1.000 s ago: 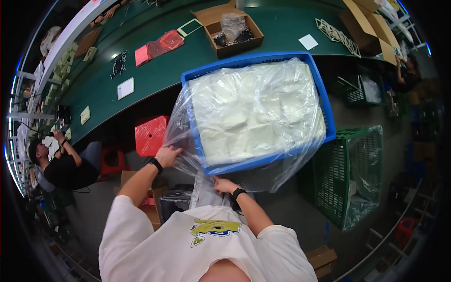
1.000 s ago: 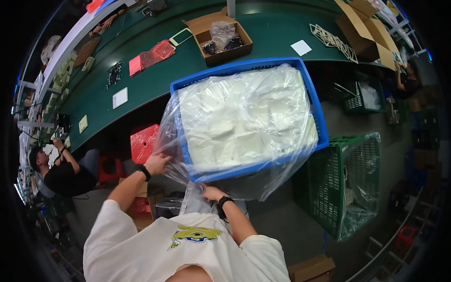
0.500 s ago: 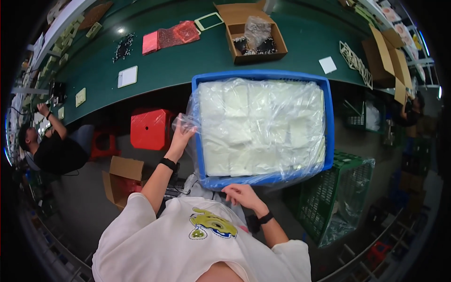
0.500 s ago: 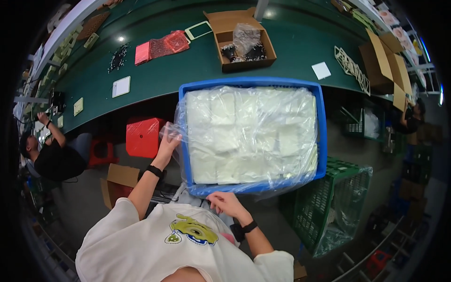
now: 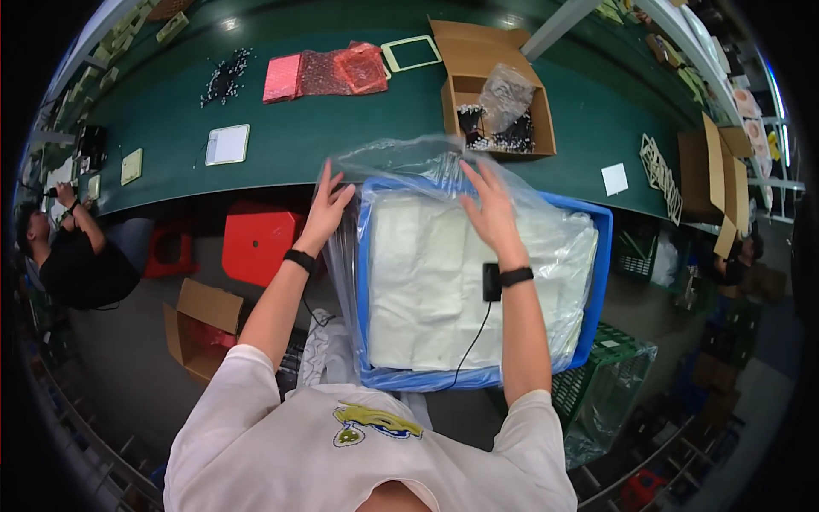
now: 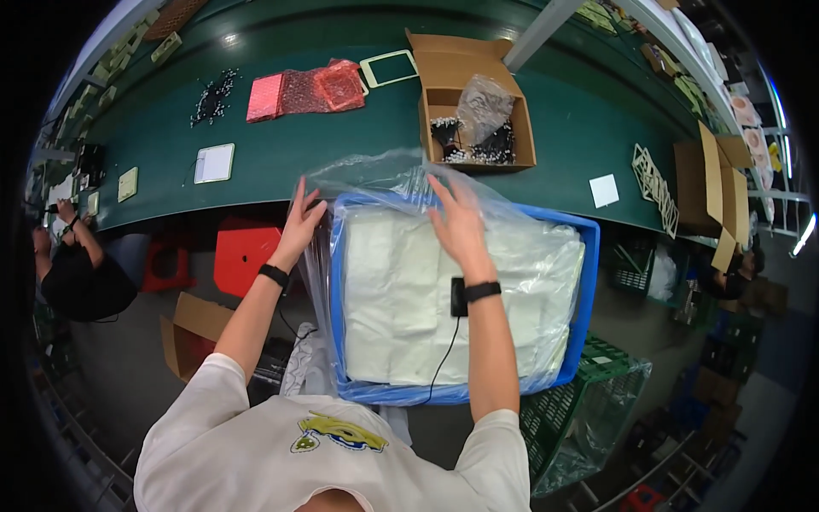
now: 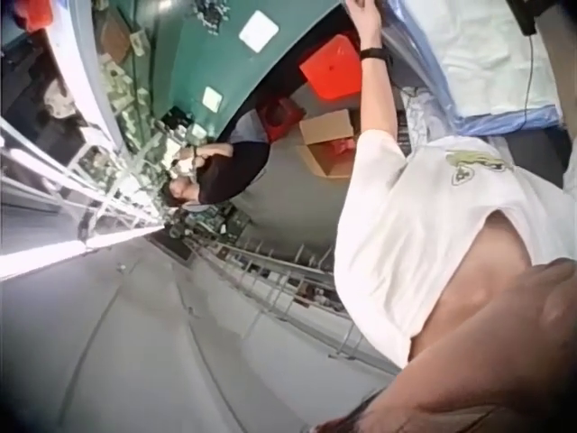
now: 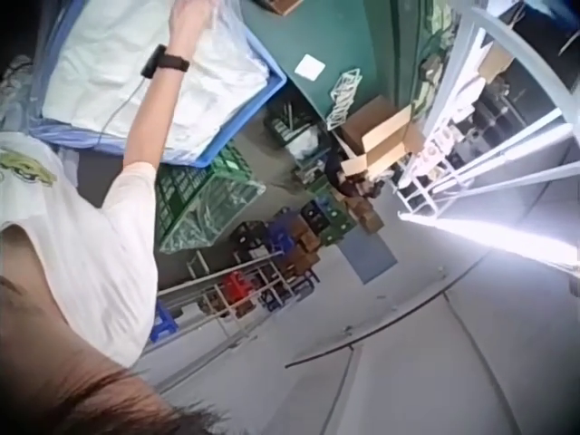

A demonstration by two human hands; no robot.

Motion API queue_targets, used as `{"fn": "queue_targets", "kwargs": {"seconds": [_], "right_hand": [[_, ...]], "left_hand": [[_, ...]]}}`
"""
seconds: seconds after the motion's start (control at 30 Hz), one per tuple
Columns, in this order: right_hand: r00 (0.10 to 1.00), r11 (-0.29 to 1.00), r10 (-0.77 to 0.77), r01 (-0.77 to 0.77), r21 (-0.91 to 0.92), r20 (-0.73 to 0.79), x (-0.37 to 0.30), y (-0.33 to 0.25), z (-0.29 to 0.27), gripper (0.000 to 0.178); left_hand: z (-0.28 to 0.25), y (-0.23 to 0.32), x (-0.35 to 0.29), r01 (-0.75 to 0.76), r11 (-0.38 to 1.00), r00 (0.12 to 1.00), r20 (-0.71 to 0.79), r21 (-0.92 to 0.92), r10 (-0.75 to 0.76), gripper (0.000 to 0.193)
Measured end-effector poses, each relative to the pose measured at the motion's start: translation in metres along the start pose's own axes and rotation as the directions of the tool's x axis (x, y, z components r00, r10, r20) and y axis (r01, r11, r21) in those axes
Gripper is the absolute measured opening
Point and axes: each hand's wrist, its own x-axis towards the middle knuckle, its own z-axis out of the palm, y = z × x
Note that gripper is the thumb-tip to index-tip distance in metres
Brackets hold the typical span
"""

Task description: The person unwraps a white panel from bubble wrap, fits it into a frame, and inserts a wire into the assembly. After repeating this with a second unit, the person moves several crates and covers a blue bin with a plastic liner.

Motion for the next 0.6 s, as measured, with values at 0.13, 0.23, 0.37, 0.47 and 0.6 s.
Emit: {"fn": "queue_targets", "kwargs": {"seconds": [0.13,0.23,0.37,0.47,0.6], "right_hand": [[0.953,0.995,0.096,-0.1,-0.001,0.288,0.02,0.088,0.01,0.041],[0.802,0.933,0.359,-0.327,-0.153,0.478,0.04,0.079,-0.002,0.051],[0.724,0.839,0.544,-0.457,-0.295,0.425,0.026,0.117,-0.019,0.067],[0.733,0.773,0.622,-0.517,-0.368,0.276,-0.007,0.17,-0.038,0.069],[0.753,0.761,0.635,-0.569,-0.312,0.173,-0.004,0.209,-0.047,0.057]], "left_hand": [[-0.011,-0.053,-0.014,-0.038,0.928,0.995,0.101,0.37,0.0,0.063],[-0.043,-0.098,-0.031,0.073,0.9,0.983,0.12,0.431,-0.137,0.058],[-0.033,-0.082,-0.035,0.214,0.922,0.947,0.165,0.322,-0.277,0.059],[0.023,0.013,-0.033,0.093,0.98,0.992,0.104,-0.177,-0.075,0.053],[0.04,0.0,-0.016,0.019,0.995,0.998,0.054,0.102,-0.025,0.044]]}}
